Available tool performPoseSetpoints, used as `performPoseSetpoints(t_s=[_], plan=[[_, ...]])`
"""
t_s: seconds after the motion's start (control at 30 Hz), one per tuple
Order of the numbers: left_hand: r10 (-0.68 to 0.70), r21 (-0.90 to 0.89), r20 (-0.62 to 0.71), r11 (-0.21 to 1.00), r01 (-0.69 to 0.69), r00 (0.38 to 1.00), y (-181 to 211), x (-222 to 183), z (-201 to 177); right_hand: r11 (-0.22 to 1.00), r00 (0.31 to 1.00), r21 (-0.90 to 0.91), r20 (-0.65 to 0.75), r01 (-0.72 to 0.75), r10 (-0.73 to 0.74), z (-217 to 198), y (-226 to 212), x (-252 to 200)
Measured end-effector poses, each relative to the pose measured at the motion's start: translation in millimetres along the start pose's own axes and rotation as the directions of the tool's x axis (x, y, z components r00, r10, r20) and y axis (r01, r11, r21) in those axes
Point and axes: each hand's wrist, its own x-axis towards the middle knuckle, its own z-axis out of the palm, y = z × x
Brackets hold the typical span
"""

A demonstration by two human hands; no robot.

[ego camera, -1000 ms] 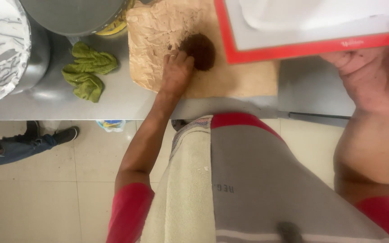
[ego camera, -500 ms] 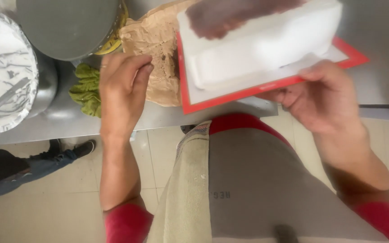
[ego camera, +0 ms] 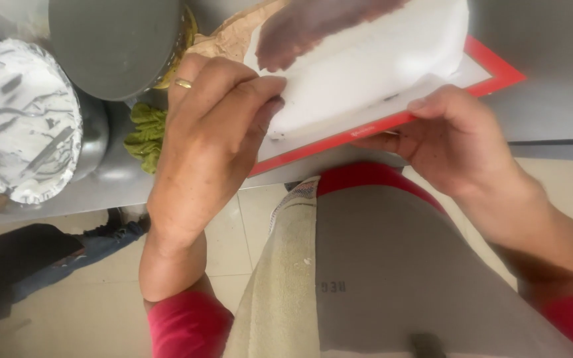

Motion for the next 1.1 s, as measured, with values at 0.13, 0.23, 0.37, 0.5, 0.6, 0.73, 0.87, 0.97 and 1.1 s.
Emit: performPoseSetpoints(t_s=[0.13, 0.23, 0.37, 0.5, 0.6, 0.73, 0.87, 0.97, 1.1], plan=[[0.036, 0.034, 0.02, 0.999, -0.036, 0.999, 3, 10, 0, 1.0, 1.0, 0.011, 0.003, -0.016, 0.016, 2, 0, 0], [0.051, 0.024, 0.037, 0.998, -0.052, 0.998, 4, 16, 1, 1.0, 0.999, 0.023, 0.037, -0.01, 0.01, 4, 0, -1], [0.066, 0.0, 0.059, 0.998, -0.066, 0.996, 6, 29, 6, 1.0, 0.997, 0.025, 0.073, 0.004, -0.006, 5, 0, -2], [0.104, -0.024, 0.078, 0.994, -0.102, 0.992, 11, 40, 12, 0.999, 0.995, 0.033, 0.099, 0.009, -0.013, 6, 1, -1], [0.136, -0.033, 0.098, 0.991, -0.133, 0.986, 15, 49, 17, 0.998, 0.993, 0.063, 0.114, 0.019, -0.026, 4, 5, -1], [0.168, -0.022, 0.123, 0.986, -0.167, 0.978, 22, 61, 24, 0.996, 0.991, 0.089, 0.133, 0.019, -0.03, 9, 3, -3], [0.194, -0.016, 0.137, 0.981, -0.194, 0.971, 28, 73, 31, 0.994, 0.992, 0.108, 0.117, 0.032, -0.045, 8, 8, -5], [0.219, -0.005, 0.136, 0.975, -0.221, 0.966, 29, 79, 37, 0.991, 0.995, 0.135, 0.09, 0.022, -0.034, 9, 13, -4], [0.269, 0.004, 0.128, 0.962, -0.271, 0.955, 29, 87, 44, 0.986, 0.998, 0.164, 0.055, 0.013, -0.022, 9, 18, -3]])
